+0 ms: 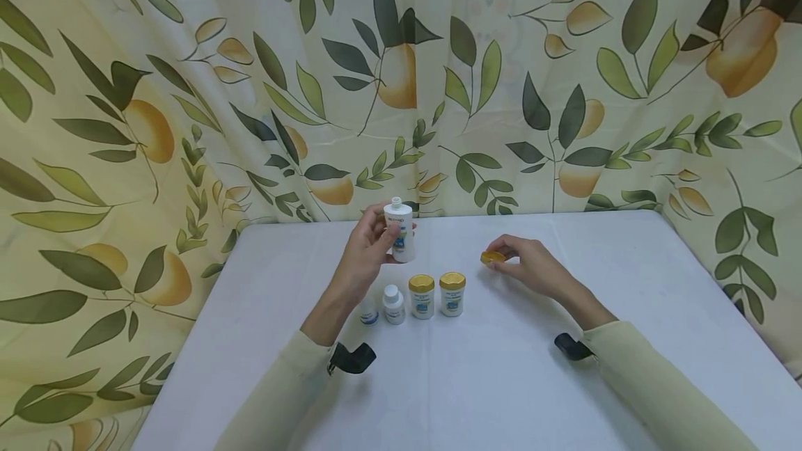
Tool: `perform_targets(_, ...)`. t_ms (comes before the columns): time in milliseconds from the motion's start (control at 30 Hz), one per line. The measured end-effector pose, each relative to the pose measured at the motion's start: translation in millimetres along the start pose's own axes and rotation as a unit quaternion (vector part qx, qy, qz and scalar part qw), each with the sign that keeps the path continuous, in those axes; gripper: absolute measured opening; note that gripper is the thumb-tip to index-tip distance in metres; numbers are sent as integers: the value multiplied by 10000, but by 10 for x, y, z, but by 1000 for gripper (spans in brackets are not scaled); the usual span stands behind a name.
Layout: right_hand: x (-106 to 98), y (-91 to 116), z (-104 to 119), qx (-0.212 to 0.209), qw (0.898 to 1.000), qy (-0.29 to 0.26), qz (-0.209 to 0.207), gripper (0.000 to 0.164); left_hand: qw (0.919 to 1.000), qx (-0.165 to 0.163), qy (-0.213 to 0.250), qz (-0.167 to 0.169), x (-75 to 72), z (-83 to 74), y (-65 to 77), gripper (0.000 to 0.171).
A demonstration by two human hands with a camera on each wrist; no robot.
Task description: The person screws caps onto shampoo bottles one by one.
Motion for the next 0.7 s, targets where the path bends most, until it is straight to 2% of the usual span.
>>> perform_targets(167, -3, 20, 34, -1, 10000, -90, -13, 28, 9999, -48, -91, -118, 10, 16, 39, 35)
perform_targets(400, -14, 45, 90, 135, 9997, -151, -135, 32, 9999, 155, -30, -30, 27, 54, 83, 37)
perform_targets(700, -47, 78, 165, 445, 9976, -510, -151, 37, 9993, 365, 16, 30, 64, 93, 139, 44)
Point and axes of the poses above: each hand's wrist, its own y-axis away from the middle knuckle, its own x-axis out of the palm, z = x × y, the point moved 1 cm from there along -y, towards the middle knuckle, and after that the axes turned 9 degrees about x, right-handed, at the moved point
